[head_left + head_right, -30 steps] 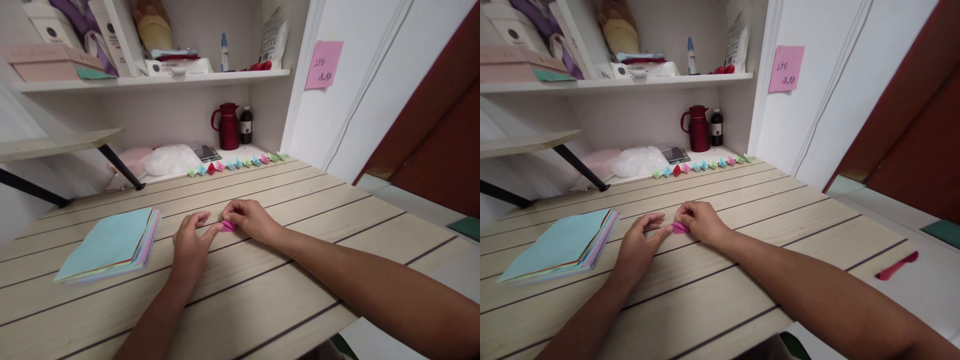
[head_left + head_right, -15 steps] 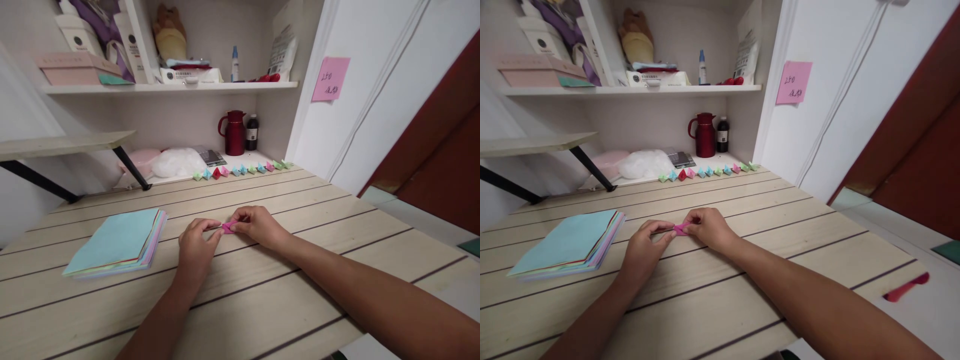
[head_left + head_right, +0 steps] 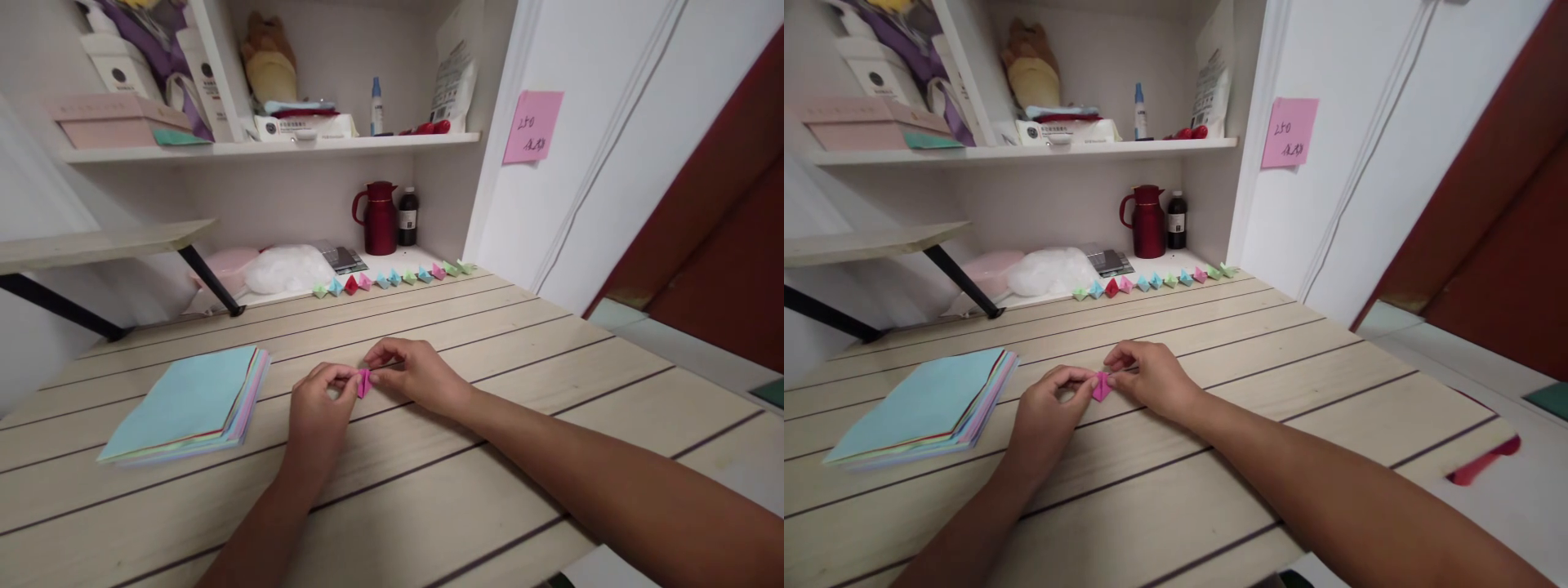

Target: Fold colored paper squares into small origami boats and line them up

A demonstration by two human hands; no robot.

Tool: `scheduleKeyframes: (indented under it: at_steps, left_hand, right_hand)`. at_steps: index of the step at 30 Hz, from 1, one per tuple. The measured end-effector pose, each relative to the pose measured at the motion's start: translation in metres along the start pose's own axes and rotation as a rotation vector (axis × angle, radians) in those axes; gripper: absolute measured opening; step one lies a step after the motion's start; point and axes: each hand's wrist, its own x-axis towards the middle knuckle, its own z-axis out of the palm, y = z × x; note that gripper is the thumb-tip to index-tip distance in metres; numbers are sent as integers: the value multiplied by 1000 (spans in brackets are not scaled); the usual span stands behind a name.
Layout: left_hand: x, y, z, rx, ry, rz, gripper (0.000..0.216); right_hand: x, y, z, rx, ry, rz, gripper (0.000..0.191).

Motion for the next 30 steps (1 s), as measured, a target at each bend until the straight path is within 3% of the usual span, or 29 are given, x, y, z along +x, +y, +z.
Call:
scheduleKeyframes:
  at_steps: [9,17,23,30]
  left_hand:
    - [-1,5,0,-45,-76,-54,10]
    - [-1,3,1,30,-31,20,13]
    - [-3,7,0,135,-31,61,9]
    - [-3,10,0,46,-46,-49,8]
  right_hand:
    - [-1,-9,0,-137,35,-40,5]
    - [-1,-10,-1,-287,41,-134,8]
    - [-2,-10,-1,-290,25,-178,9]
    - [-3,-10,-1,-202,-12,-142,13]
